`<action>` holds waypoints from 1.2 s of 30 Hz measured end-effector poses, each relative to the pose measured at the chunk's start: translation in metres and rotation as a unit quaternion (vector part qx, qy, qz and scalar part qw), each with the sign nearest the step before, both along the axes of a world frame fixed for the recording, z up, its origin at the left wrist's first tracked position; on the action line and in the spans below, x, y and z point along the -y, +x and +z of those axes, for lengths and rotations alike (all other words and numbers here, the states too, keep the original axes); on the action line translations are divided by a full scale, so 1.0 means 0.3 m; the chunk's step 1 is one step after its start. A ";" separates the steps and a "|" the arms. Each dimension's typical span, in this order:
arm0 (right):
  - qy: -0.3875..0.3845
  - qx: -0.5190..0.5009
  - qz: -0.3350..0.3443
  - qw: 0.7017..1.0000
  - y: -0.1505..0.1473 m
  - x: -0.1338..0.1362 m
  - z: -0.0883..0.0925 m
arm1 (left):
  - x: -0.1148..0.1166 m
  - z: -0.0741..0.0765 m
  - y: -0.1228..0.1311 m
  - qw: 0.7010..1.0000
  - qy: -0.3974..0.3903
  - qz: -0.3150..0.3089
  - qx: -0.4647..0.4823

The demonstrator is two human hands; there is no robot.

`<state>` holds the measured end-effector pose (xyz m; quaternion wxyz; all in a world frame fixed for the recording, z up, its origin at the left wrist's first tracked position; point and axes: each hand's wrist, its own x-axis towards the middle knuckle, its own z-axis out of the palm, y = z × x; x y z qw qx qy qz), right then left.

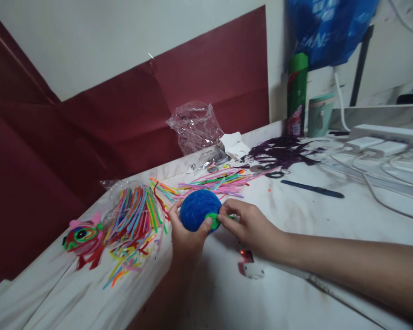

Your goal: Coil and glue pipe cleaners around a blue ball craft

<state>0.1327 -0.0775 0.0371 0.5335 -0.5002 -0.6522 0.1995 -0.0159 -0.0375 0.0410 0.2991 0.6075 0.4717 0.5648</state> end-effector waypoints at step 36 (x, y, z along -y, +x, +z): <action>0.029 0.030 0.003 0.999 -0.005 0.007 0.000 | -0.020 -0.013 -0.014 0.999 -0.018 -0.004 0.042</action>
